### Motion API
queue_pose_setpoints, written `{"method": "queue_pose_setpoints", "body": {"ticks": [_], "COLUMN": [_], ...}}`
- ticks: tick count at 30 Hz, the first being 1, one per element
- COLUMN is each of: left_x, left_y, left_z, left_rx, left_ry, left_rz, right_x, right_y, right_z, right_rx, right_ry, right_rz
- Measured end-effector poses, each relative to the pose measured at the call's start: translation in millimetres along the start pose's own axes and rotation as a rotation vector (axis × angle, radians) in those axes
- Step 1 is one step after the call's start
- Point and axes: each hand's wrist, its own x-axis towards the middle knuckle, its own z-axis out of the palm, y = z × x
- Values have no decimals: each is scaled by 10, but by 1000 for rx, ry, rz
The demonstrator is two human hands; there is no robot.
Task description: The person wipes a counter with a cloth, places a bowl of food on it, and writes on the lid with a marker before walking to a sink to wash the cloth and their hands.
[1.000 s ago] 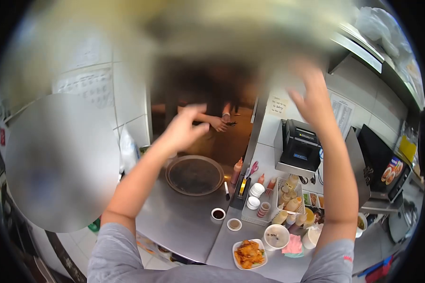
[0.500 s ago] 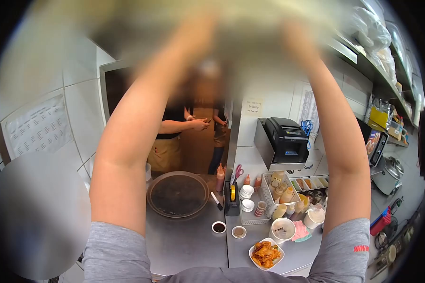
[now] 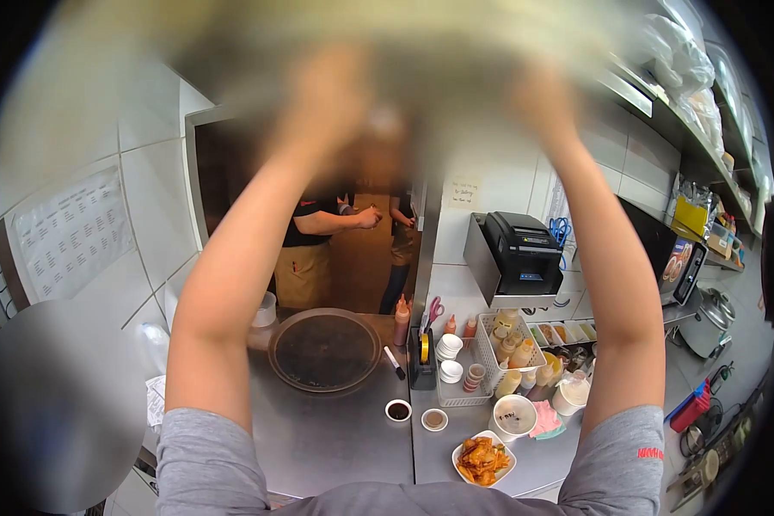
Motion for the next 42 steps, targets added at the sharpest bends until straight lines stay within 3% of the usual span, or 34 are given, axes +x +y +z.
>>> {"method": "queue_pose_setpoints", "body": {"ticks": [1, 2, 3, 4, 5, 6, 7, 8, 9, 10, 11, 12, 14, 15, 16, 18, 21, 24, 26, 28, 31, 33, 34, 35, 36, 37, 40, 42], "left_x": [-261, -498, -977, -1348, -1785, -2224, -2594, -3067, -3540, -3791, -4020, -4247, -4883, -5011, -5082, -5098, -4906, -4799, -4782, -4994, -5357, -5740, -6078, -6273, -6355, -6466, -6566, -6796], "left_y": [78, 268, 219, 407, 557, 692, 849, 957, 1072, 1237, 1365, 1489, 1718, 1836, 1959, 2093, 2154, 2276, 2471, 2764, 3294, 3577, 3705, 3845, 3991, 4145, 4684, 5020], "left_z": [-111, -289, -254, -435, -577, -713, -886, -987, -1097, -1283, -1411, -1534, -1741, -1801, -1860, -1950, -1983, -1959, -1960, -2014, -2278, -2636, -2895, -3207, -3554, -3900, -4902, -5520], "left_rx": [-124, -119, -249, -288, -398, -513, -638, -730, -753, -721, -685, -639, -721, -717, -824, -912, -888, -803, -838, -836, -694, -489, -376, -225, -52, 97, 411, 796], "left_ry": [-23, -259, -222, -427, -585, -736, -912, -975, -996, -1210, -1265, -1311, -1103, -1097, -989, -859, -886, -715, -337, -209, 259, 433, 582, 659, 626, 670, 805, 612], "left_rz": [4, -95, 76, 51, -12, -54, -195, -278, -391, -752, -1010, -1271, -1531, -1541, -1631, -1732, -1619, -1570, -1768, -1822, -2156, -2303, -2326, -2312, -2271, -2227, -2178, -2164], "right_x": [-216, -491, -807, -1135, -1430, -1684, -1797, -2679, -2752, -2989, -3203, -3400, -3737, -3854, -3910, -3981, -4088, -4166, -4193, -4328, -4477, -4549, -4579, -4608, -4623, -4608, -4549, -4556], "right_y": [-70, -253, -524, -809, -921, -1156, -1380, -1307, -1432, -1484, -1527, -1543, -1549, -1570, -1579, -1608, -1593, -1549, -1514, -1471, -1394, -1423, -1468, -1536, -1653, -1778, -2196, -2486], "right_z": [-48, -208, -480, -788, -898, -1236, -1511, -1411, -1723, -1877, -1967, -2038, -2147, -2190, -2213, -2255, -2286, -2338, -2428, -2511, -2628, -2673, -2688, -2698, -2697, -2707, -2710, -2705], "right_rx": [49, 168, 318, 395, 463, 521, 489, 851, 996, 1087, 1135, 1135, 1144, 1180, 1188, 1257, 1307, 1349, 1396, 1458, 1531, 1555, 1618, 1641, 1660, 1722, 1768, 1811], "right_ry": [-35, -71, -203, -376, -705, -807, -1277, -1077, -1102, -1223, -1212, -1214, -1321, -1266, -1278, -1168, -1219, -1290, -1324, -1372, -1415, -1449, -1591, -1526, -1452, -1576, -1620, -1641], "right_rz": [-42, -119, -101, -43, -120, -194, -214, -331, -294, -174, -26, -26, 716, 971, 963, 1452, 1373, 1290, 1284, 1267, 1239, 1238, 1161, 1214, 1269, 1188, 1141, 1115]}}
